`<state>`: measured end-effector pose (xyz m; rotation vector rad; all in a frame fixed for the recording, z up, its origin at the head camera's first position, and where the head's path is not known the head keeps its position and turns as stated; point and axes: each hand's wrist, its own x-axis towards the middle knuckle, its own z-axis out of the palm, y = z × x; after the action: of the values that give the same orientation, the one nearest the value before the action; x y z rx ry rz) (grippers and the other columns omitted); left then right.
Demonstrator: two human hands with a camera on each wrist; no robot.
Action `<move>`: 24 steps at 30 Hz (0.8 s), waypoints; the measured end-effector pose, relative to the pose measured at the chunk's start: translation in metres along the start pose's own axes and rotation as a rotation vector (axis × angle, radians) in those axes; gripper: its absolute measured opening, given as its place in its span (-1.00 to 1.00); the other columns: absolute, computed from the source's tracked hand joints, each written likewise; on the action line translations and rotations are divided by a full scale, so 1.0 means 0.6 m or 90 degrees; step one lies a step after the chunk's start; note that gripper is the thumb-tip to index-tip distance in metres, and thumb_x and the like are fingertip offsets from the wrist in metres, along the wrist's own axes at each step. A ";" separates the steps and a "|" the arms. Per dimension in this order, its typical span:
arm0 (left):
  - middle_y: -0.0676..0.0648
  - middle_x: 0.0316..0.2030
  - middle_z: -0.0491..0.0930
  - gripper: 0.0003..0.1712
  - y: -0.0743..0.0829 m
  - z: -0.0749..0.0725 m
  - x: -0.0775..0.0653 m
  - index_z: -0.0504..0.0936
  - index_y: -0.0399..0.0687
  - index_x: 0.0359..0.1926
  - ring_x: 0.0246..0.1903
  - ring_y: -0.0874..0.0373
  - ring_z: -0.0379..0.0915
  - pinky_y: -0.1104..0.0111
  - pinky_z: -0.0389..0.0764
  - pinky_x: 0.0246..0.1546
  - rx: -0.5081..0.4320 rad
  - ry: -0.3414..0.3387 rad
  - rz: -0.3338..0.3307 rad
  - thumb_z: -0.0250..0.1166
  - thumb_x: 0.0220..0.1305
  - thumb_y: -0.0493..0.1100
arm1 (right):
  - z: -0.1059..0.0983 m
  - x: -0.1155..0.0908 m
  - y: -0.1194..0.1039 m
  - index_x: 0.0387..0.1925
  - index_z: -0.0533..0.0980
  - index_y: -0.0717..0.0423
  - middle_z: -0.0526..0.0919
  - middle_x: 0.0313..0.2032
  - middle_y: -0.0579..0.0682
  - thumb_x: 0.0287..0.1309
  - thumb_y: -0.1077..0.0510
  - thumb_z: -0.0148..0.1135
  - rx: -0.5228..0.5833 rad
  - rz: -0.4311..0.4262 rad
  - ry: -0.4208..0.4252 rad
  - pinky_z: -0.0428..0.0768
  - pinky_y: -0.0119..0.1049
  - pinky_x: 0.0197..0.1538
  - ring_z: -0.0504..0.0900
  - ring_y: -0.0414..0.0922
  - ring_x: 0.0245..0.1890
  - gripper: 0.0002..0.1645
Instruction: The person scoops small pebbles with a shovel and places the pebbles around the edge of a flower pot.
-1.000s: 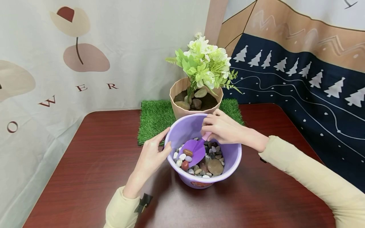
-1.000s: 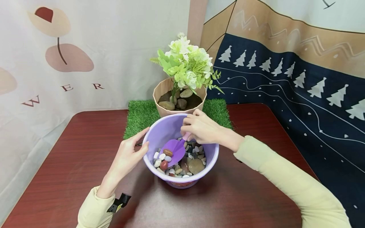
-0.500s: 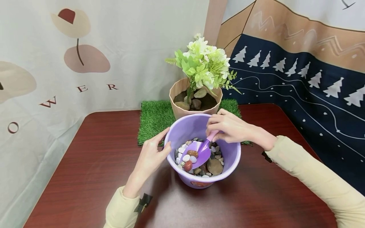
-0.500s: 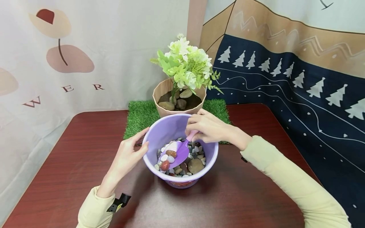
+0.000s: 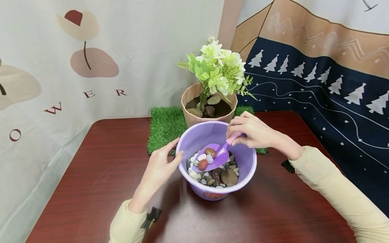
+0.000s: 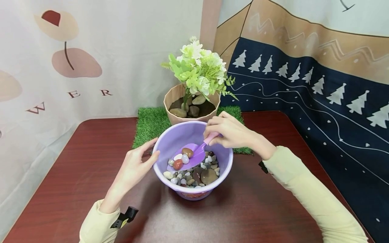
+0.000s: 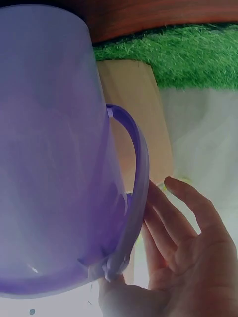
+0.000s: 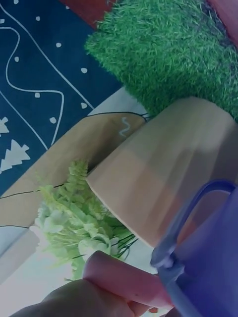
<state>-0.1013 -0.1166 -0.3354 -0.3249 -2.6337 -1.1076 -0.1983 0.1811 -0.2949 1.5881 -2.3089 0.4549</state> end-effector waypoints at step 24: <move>-0.25 -0.22 0.67 -0.45 -0.002 0.015 -0.010 0.45 -0.27 0.14 -0.26 -0.03 0.65 0.30 0.68 -0.23 -0.085 0.051 0.034 0.25 0.06 -0.29 | -0.027 -0.031 0.027 -0.39 0.61 -0.07 0.62 -0.34 -0.16 -0.29 0.15 0.45 -0.007 0.059 0.067 0.23 -0.37 -0.21 0.49 -0.28 -0.28 -0.73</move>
<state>-0.0977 -0.1118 -0.3441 -0.3662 -2.4729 -1.2548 -0.2057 0.2091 -0.2896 1.4220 -2.3076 0.5332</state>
